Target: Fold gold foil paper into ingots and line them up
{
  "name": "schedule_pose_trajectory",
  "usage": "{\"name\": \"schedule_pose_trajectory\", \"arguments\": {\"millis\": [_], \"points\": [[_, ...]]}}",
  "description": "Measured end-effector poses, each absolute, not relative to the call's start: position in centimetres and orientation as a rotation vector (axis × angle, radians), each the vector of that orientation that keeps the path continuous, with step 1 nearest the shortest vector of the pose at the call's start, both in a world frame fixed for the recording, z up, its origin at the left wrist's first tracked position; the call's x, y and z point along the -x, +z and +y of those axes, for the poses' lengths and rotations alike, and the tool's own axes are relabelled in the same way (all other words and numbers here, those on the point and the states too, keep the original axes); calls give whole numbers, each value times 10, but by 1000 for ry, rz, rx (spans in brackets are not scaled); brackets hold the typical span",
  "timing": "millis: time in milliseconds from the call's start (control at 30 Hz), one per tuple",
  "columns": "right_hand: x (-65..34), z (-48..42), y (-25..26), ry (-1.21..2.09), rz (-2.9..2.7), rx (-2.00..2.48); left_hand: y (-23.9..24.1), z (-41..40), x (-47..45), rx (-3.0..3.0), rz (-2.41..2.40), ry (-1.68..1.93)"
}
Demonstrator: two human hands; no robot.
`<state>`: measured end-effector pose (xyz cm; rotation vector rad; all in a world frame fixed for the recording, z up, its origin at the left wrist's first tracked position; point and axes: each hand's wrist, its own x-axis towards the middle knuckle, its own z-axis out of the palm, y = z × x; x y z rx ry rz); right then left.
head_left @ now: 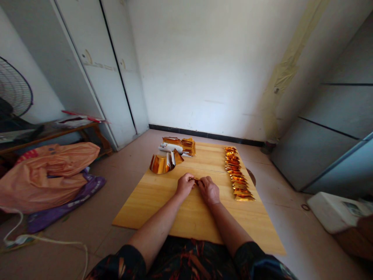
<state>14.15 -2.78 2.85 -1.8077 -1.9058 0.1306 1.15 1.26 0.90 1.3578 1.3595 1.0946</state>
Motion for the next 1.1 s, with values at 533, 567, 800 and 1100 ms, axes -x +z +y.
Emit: {"name": "schedule_pose_trajectory", "arguments": {"millis": [533,567,800,1100], "points": [[-141,-28,31,105,-1936,1923,11,11,-12,-1389,1294,1058],[-141,-28,31,109,-1932,1924,12,11,-12,-1391,1294,1056],[-142,-28,28,95,-1939,1887,12,11,-10,-1490,1340,1016],[-142,-26,23,77,-1875,1807,13,10,-11,-1655,1422,1035]]}}
